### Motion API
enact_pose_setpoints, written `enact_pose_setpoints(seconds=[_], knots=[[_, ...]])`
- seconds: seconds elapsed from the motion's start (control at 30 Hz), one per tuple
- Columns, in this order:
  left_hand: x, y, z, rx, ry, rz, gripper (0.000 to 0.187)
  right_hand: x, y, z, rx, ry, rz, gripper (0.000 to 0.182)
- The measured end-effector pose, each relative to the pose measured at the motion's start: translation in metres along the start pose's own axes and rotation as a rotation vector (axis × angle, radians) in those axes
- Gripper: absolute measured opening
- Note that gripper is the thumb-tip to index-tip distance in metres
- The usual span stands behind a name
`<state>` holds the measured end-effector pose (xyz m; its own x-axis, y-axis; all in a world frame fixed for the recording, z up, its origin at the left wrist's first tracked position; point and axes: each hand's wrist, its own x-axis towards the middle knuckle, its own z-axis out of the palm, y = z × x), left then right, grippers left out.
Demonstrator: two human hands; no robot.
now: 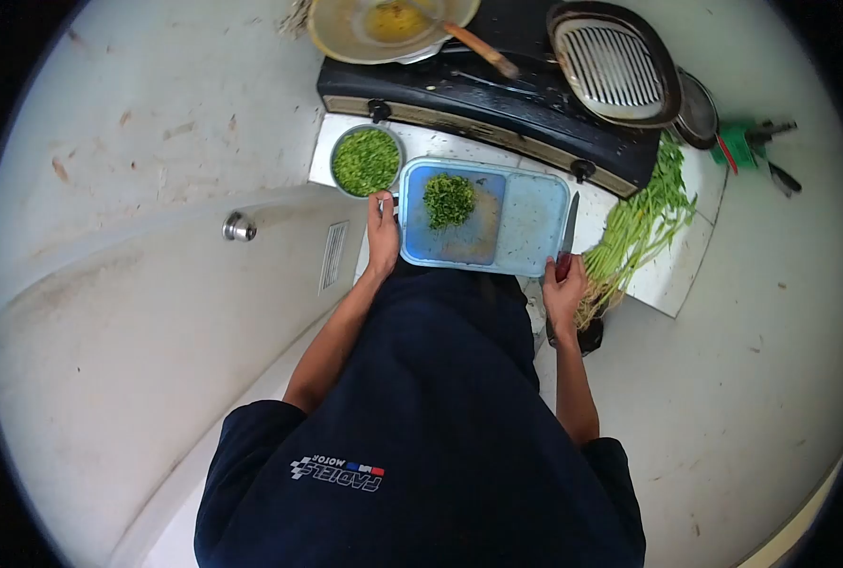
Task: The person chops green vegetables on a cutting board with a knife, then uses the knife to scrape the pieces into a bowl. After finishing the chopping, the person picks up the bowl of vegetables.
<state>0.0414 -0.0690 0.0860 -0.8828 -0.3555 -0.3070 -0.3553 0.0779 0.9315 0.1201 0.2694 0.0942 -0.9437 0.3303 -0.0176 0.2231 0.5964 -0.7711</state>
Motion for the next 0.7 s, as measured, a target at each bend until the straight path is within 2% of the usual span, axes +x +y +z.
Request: enact_pose_setpoints(seconds=[0.1, 0.2, 0.33, 0.43, 0.47, 0.63, 0.7], knots=[[0.003, 0.001, -0.026, -0.039, 0.109, 0.045, 0.032, 0.018, -0.023, 0.013, -0.001, -0.110, 0.000, 0.015], [0.013, 0.000, -0.055, -0.132, 0.150, 0.102, 0.032, 0.040, -0.050, 0.035, 0.056, -0.167, -0.091, 0.020], [0.026, 0.003, -0.091, -0.289, 0.204, -0.011, 0.032, 0.064, -0.090, 0.048, 0.043, -0.281, -0.193, 0.020], [0.035, 0.009, -0.113, -0.379, 0.200, -0.116, 0.031, 0.080, -0.123, 0.055, 0.023, -0.287, -0.278, 0.018], [0.053, -0.024, -0.132, -0.380, 0.162, -0.057, 0.029, 0.084, -0.143, 0.061, 0.032, -0.256, -0.298, 0.018], [0.069, 0.001, -0.152, -0.391, 0.102, -0.155, 0.029, 0.096, -0.195, 0.060, -0.046, -0.204, -0.434, 0.018], [0.078, 0.002, -0.157, -0.376, 0.071, -0.172, 0.030, 0.093, -0.213, 0.065, -0.088, -0.271, -0.486, 0.020]])
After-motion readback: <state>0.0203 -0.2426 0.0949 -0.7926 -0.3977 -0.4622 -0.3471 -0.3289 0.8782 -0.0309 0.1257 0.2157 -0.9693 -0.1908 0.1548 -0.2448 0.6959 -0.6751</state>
